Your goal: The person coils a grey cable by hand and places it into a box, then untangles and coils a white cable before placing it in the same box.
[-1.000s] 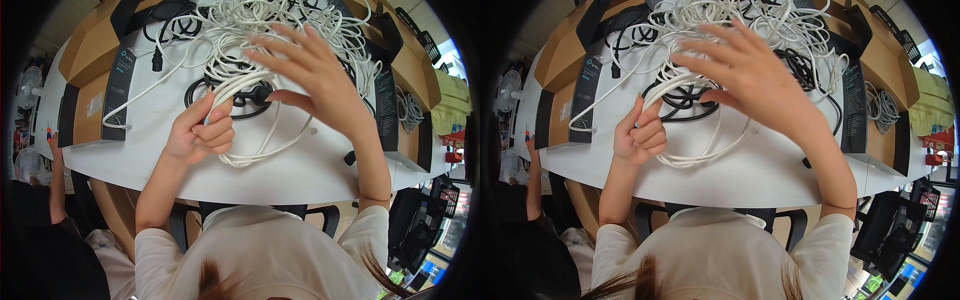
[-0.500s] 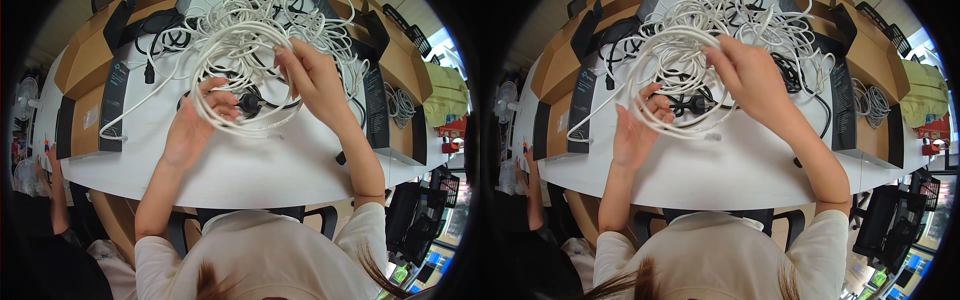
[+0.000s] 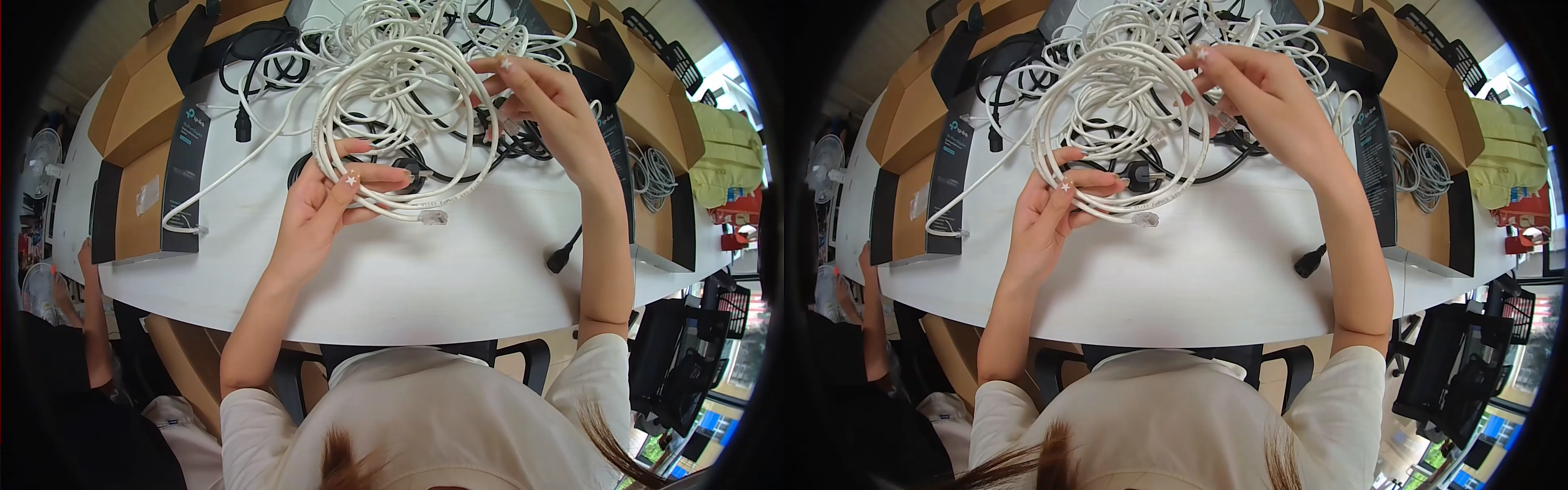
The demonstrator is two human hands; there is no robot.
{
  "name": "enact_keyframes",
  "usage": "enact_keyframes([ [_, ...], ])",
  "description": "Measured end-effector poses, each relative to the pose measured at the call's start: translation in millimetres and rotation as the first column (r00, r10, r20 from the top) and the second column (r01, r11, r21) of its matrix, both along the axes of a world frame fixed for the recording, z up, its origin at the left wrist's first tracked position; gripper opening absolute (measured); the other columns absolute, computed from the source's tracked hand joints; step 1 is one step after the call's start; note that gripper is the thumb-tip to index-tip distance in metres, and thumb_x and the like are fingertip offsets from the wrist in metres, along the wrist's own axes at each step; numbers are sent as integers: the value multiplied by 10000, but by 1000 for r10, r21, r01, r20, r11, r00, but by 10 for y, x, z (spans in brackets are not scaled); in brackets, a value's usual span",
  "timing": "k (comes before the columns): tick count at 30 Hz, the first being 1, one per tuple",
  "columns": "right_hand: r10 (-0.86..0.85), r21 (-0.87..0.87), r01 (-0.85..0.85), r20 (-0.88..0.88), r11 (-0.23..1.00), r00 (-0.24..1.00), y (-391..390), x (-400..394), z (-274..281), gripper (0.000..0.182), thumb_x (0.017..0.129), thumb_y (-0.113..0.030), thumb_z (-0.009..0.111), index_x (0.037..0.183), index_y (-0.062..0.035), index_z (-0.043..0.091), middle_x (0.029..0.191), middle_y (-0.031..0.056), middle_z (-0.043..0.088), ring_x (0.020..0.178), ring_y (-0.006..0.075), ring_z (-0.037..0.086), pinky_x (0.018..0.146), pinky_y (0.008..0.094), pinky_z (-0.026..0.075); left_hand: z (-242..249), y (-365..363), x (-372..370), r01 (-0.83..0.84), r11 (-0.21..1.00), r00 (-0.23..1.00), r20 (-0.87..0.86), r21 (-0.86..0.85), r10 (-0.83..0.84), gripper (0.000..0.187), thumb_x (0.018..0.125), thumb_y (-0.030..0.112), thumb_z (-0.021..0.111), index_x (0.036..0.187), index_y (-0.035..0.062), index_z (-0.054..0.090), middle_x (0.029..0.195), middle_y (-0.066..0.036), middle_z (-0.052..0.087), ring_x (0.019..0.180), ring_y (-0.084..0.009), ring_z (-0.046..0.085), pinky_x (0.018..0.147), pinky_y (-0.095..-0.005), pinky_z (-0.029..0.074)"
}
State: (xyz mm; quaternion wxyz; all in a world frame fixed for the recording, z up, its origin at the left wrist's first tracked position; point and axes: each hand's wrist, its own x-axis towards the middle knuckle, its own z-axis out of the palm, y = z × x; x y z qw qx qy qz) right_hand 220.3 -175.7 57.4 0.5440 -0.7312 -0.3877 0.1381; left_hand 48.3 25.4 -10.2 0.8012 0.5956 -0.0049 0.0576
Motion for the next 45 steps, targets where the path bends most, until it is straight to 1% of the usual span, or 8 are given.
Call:
enact_keyframes([
  [7,40,-1,-40,111,999,993,-16,-8,-42,299,888,-124,604,1152,15,596,882,74,673,717,85,618,638,208,492,-19,-6,11,-23,1000,1000,-21,2,23,369,975,141,390,1314,19,307,1139,-187,593,1063,-255,601,849,-304,530],
  [16,140,-160,-141,-21,977,990,-62,-48,93,339,835,-118,670,1144,6,606,774,24,638,665,51,553,550,182,410,-10,-6,36,-136,984,990,38,113,132,468,960,166,449,1374,34,277,1111,-192,611,857,-243,676,675,-254,532],
  [22,224,-330,-154,185,931,957,52,-105,-65,340,806,-119,682,1128,-25,624,733,36,625,681,100,564,639,246,454,-63,90,28,-89,988,995,-37,128,94,405,992,198,375,1362,35,369,982,-117,629,671,-97,621,560,-169,454],
  [26,100,-121,-31,621,992,777,263,-264,-218,321,758,-115,706,1072,-77,653,884,40,625,786,189,583,698,281,466,-74,18,28,-133,972,991,34,192,129,397,1005,193,331,1363,38,403,874,-54,576,580,-48,518,527,-160,396],
  [29,-45,22,53,869,998,492,387,-367,-313,301,708,-123,697,1007,-106,664,970,7,604,844,195,564,737,311,441,-109,17,25,-89,986,994,68,138,80,408,1008,208,322,1363,22,399,846,-39,552,568,-51,498,530,-171,389],
  [31,-95,77,77,961,994,259,417,-425,-340,256,701,-125,641,955,-102,661,917,9,586,851,174,557,761,327,431,-93,4,14,-66,993,997,48,98,62,411,1005,202,323,1362,13,398,835,-36,537,570,-52,485,536,-177,389],
  [35,-74,69,46,991,997,109,402,-495,-328,268,676,-123,609,933,-58,649,859,3,564,792,168,539,741,317,421,-79,15,5,13,999,1000,28,52,-14,409,994,174,325,1360,5,400,842,-42,535,575,-52,462,546,-181,384],
  [45,-199,155,139,894,978,401,423,-486,-423,190,661,-67,630,850,-74,615,750,18,535,577,170,548,510,284,419,-51,-68,9,153,940,982,-63,-305,-180,464,971,143,342,1416,20,301,816,1,416,604,-60,383,551,-223,369],
])
